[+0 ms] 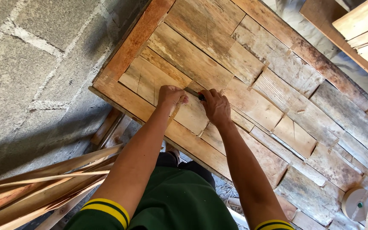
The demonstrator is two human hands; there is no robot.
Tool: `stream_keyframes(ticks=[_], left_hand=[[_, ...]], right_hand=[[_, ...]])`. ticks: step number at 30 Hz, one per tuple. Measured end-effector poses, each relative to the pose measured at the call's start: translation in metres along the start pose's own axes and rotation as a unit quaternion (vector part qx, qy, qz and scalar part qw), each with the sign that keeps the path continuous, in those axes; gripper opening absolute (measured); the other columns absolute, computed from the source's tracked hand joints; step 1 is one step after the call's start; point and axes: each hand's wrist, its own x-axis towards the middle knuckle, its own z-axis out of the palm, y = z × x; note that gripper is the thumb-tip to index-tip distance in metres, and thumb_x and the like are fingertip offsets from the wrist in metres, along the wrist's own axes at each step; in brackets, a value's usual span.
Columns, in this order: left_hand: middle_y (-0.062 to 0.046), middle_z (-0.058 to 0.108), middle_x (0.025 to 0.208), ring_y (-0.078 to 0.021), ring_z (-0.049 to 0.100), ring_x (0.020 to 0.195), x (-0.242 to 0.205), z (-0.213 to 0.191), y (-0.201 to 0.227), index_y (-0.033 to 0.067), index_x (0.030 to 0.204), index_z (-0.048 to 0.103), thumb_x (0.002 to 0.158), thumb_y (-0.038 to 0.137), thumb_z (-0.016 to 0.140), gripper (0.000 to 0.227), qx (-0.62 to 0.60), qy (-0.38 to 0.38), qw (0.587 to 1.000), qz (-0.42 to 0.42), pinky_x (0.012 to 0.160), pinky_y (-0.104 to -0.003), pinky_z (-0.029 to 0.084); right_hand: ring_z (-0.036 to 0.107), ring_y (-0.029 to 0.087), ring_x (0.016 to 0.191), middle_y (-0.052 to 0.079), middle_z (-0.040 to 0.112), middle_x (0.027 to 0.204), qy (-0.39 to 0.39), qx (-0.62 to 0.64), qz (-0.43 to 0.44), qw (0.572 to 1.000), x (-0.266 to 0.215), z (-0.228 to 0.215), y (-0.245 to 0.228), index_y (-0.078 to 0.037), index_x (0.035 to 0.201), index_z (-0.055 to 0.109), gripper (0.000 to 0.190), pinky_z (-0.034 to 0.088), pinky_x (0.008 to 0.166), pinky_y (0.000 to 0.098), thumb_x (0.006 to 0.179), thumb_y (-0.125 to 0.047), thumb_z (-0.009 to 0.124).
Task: Assembling and trimming thin wood pieces onto a larger panel to create a decorative surface.
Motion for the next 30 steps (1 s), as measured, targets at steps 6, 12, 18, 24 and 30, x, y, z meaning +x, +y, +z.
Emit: stream_keyframes(ticks=[6,12,18,24,30], left_hand=[[-0.022,0.073,0.073,-0.0237,0.072,0.057,0.007,-0.001,-0.003,-0.0122,0.088,0.069,0.084,-0.004,0.073,0.010,0.007,0.003,1.000,-0.023,0.056,-0.037,0.065],[-0.022,0.075,0.074,-0.0233,0.076,0.060,-0.006,0.002,0.011,-0.0118,0.087,0.071,0.086,-0.003,0.072,0.009,0.059,0.006,0.998,-0.011,0.058,-0.036,0.067],[-0.021,0.075,0.076,-0.0226,0.075,0.061,0.000,-0.001,0.006,-0.0099,0.088,0.072,0.087,0.000,0.073,0.010,0.066,0.001,0.998,-0.017,0.059,-0.036,0.066],[-0.018,0.073,0.070,-0.0200,0.069,0.053,0.003,-0.010,-0.005,-0.0077,0.082,0.071,0.085,0.000,0.069,0.009,0.005,-0.002,1.000,0.015,0.051,-0.033,0.061],[-0.011,0.063,0.062,-0.0184,0.061,0.045,0.010,-0.022,-0.026,-0.0021,0.080,0.064,0.089,0.007,0.062,0.013,-0.083,0.007,0.993,0.082,0.045,-0.032,0.055]], right_hand=[[0.066,0.033,0.100,0.009,0.066,0.109,0.011,-0.002,0.000,1.000,-0.003,0.009,0.005,-0.018,0.123,0.064,0.037,0.050,0.082,0.0467,0.088,-0.019,0.075],[0.066,0.031,0.099,0.008,0.066,0.109,0.016,-0.019,0.007,1.000,-0.001,0.018,-0.005,-0.018,0.124,0.064,0.034,0.051,0.085,0.0465,0.092,-0.018,0.073],[0.067,0.029,0.102,0.009,0.068,0.111,-0.004,-0.024,0.038,0.999,-0.016,0.010,-0.006,-0.017,0.124,0.065,0.033,0.050,0.084,0.0454,0.092,-0.017,0.072],[0.068,0.035,0.097,0.016,0.066,0.112,0.093,0.148,0.073,0.982,-0.010,0.021,-0.005,-0.007,0.122,0.058,0.040,0.055,0.078,0.0481,0.091,-0.026,0.074],[0.069,0.040,0.090,0.017,0.071,0.102,0.085,0.065,0.212,0.971,0.050,0.062,-0.018,-0.011,0.106,0.064,0.030,0.052,0.073,0.0531,0.091,-0.035,0.075]])
